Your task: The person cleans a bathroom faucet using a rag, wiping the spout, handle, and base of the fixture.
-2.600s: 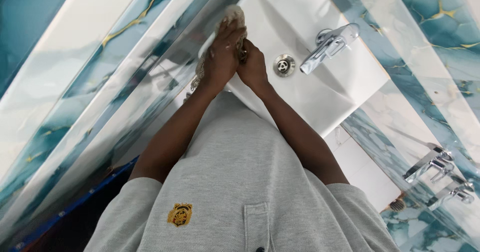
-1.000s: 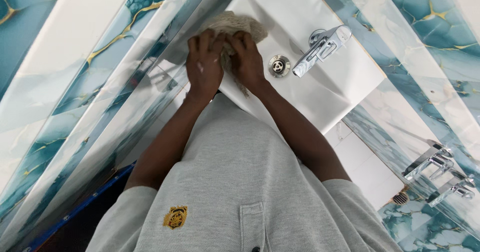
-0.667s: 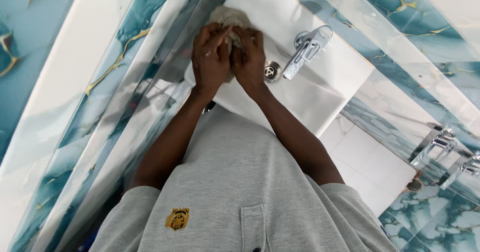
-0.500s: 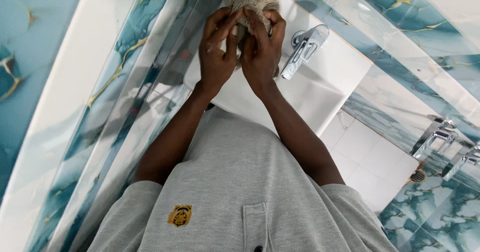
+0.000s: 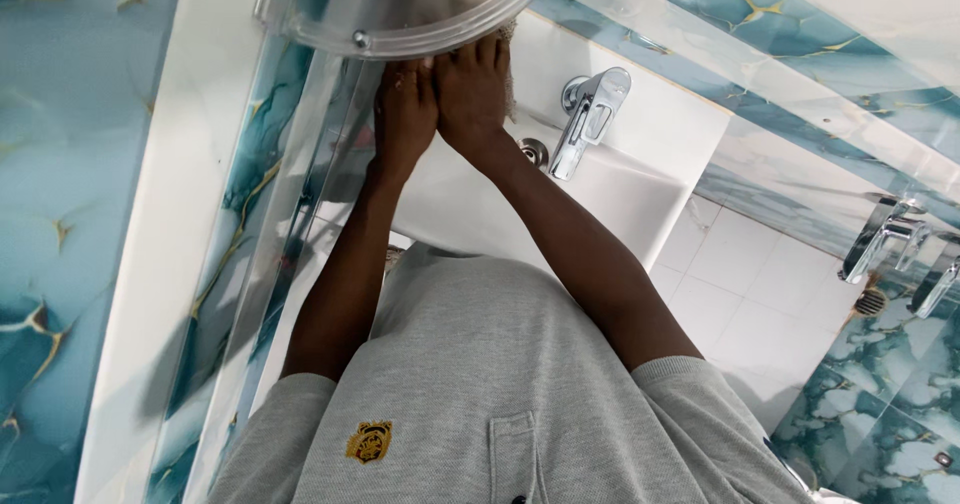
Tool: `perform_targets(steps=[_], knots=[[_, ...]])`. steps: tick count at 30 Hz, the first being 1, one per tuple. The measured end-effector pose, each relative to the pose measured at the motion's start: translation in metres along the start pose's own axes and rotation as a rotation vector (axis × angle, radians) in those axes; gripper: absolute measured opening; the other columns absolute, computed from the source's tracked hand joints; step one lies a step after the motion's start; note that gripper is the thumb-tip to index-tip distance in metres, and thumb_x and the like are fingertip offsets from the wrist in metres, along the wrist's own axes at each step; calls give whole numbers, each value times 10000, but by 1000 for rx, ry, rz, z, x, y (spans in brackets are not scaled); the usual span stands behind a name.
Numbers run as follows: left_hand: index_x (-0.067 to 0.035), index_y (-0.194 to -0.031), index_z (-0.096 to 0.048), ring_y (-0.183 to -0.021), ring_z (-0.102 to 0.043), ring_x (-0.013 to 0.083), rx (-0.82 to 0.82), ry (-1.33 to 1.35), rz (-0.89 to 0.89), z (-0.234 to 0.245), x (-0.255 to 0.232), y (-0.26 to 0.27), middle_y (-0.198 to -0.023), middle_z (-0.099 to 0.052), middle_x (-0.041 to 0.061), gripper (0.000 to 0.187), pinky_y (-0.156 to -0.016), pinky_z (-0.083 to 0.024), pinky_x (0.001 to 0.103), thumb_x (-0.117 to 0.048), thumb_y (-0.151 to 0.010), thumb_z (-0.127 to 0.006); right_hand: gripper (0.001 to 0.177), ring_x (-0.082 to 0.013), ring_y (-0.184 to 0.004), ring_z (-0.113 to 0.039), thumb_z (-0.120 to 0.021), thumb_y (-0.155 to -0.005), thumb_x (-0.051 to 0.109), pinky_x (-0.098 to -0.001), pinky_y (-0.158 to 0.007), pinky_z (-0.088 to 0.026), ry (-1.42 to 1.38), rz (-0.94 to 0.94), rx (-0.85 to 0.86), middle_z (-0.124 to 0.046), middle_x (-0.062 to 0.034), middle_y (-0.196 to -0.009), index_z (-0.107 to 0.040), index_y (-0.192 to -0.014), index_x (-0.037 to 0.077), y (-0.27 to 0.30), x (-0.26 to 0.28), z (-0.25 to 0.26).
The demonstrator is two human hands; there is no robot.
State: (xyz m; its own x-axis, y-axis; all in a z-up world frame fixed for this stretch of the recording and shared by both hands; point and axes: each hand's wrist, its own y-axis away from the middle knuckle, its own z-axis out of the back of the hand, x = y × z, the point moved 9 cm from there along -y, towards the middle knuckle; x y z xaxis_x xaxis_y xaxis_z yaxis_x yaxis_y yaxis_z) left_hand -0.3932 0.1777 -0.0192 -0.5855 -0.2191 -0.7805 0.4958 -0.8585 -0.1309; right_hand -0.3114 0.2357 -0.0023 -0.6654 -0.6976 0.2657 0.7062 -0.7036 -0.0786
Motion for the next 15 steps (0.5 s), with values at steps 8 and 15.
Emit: perform_targets(steps=[8,15], knots=[[2,-1317,-621,-1248,-600,415,179,-4,-35,-31,-33,6,-1317,-642,242,310,-1062,-470,508,-198,-1126,-482,620,-574,-1368,-342,-628,-979,330,-673,-1069,-324,58,-100,-44,-336,-344,-1491,-468,-1468,-16,33,-27,30],[-12,-1468,-537,-1385,-518,405,175,162,-167,-36,-52,19,-1484,-553,247,393,-1132,-443,476,-179,-1116,-491,619,-583,-1360,-347,-538,-1044,338,-678,-1080,-359,162,-192,-47,-309,-370,-1525,-421,-1535,-22,55,-32,37]])
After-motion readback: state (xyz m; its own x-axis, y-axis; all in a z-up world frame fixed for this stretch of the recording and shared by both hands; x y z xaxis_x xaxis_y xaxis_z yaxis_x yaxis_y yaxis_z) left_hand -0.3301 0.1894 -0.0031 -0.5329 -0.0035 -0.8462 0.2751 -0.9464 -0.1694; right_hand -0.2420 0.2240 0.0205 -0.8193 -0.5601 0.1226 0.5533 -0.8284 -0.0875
